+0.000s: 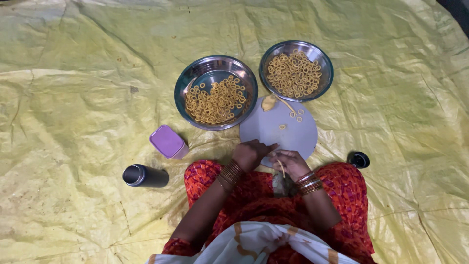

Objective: The person sits on a yellow tarp and rolls small pieces of dough into thin ropes on a white board. They then fold and pinch the ropes into small rings, placing them into a metal bowl. The process is repeated continuously.

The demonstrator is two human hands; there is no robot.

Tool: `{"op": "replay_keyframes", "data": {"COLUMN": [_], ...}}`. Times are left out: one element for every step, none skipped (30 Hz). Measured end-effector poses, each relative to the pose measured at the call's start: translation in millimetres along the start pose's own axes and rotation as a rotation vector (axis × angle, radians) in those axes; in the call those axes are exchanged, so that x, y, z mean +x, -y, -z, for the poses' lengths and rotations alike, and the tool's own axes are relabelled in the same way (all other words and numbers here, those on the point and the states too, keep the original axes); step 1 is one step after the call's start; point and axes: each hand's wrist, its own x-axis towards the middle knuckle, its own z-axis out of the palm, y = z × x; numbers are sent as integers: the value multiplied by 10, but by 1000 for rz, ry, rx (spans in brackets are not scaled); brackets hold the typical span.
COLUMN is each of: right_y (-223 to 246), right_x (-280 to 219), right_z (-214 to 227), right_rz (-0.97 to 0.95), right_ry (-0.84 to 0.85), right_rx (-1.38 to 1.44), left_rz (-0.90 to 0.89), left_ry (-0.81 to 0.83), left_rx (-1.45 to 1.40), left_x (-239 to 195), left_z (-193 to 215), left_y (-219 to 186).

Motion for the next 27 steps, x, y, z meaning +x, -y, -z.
{"op": "replay_keyframes", "data": {"right_y": [-30,-59,-85,-111,-128,-132,-137,-143,-148,-153,-161,-170,-179,-190,-203,-221,-248,-281,-329,-381,-432,-485,-537,-587,-623,-658,-683], "right_x": [20,33,43,49,59,68,75,81,82,86,89,93,103,115,127,141,154,173,183,198,218,245,288,340,421,498,559], "right_z": [27,51,68,77,78,83,84,81,79,78,81,90,103,123,153,192,239,295,359,430,504,578,647,707,749,777,808], "right_rz": [-13,-26,-39,-33,-26,-18,-19,-21,-23,-11,-1,10,29,48,67,48,27,7,-6,-19,-32,-38,-42,-45,-20,6,34], "right_ry": [-22,-43,-65,-60,-55,-49,-56,-64,-70,-74,-77,-80,-88,-97,-106,-128,-151,-173,-211,-248,-287,-283,-279,-275,-165,-52,64], "right_rx": [-51,-103,-154,-188,-222,-255,-265,-274,-284,-275,-267,-259,-241,-223,-205,-116,-26,63,101,139,177,231,285,339,478,616,751], "left_rz": [-5,-5,-6,-6,2,11,20,35,50,65,165,264,363,459,552,645,718,787,854,931,1007,1084,1116,1147,1176,1137,1095], "left_ry": [27,57,87,118,107,97,87,60,32,4,32,59,87,36,-14,-66,-97,-130,-161,-175,-189,-204,-197,-190,-181,-189,-198], "left_rx": [6,26,45,63,49,34,21,-20,-61,-103,-125,-147,-169,-265,-361,-457,-671,-887,-1105,-1247,-1389,-1531,-1519,-1506,-1493,-1445,-1397], "left_x": [-14,-28,-43,-59,-68,-78,-97,-130,-176,-215,-244,-267,-296,-334,-369,-396,-397,-381,-392,-413,-417,-411,-390,-363,-323,-282,-234], "left_z": [-13,-32,-56,-82,-108,-138,-165,-187,-209,-244,-303,-380,-460,-542,-628,-718,-808,-894,-974,-1035,-1076,-1121,-1183,-1249,-1316,-1392,-1478], "left_y": [0,-2,-7,-12,-13,-16,-15,-8,4,19,31,45,70,105,146,194,268,352,400,447,516,565,588,602,625,634,642]}}
